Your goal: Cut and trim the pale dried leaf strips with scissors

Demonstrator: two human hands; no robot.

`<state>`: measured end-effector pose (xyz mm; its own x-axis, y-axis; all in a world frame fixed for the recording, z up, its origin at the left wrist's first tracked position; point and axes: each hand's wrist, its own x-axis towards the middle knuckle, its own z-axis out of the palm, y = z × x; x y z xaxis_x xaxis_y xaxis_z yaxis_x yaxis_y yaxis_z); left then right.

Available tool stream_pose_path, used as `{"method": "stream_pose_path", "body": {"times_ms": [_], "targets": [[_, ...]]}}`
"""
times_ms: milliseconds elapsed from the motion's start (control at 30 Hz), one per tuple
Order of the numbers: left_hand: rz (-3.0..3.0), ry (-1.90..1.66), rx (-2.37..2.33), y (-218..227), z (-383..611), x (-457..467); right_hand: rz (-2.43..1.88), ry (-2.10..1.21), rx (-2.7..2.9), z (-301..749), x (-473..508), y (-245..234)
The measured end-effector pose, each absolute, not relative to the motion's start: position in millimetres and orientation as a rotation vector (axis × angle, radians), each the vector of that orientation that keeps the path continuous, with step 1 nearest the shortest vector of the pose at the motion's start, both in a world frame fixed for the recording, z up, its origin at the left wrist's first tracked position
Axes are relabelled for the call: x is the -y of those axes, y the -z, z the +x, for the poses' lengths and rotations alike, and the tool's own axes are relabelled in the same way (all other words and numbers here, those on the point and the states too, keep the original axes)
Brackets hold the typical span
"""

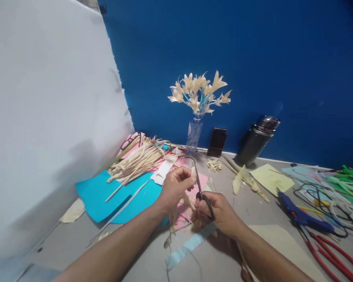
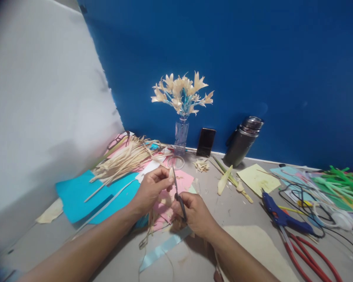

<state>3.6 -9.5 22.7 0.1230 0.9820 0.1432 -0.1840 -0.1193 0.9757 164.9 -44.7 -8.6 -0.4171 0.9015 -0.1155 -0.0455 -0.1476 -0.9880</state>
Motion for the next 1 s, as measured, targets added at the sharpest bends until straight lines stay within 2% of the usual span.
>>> {"method": "stream_pose_path", "body": {"times_ms": [733, 1000], "targets": [[1.184, -1.293, -0.803, -28, 1, 9, -1.078, -1.594, 1.457, 161, 50, -4], [1.199, -1.305, -0.799, -29, 1, 10, -1.074, -1.573, 1.468, 164, 48, 5]]}}
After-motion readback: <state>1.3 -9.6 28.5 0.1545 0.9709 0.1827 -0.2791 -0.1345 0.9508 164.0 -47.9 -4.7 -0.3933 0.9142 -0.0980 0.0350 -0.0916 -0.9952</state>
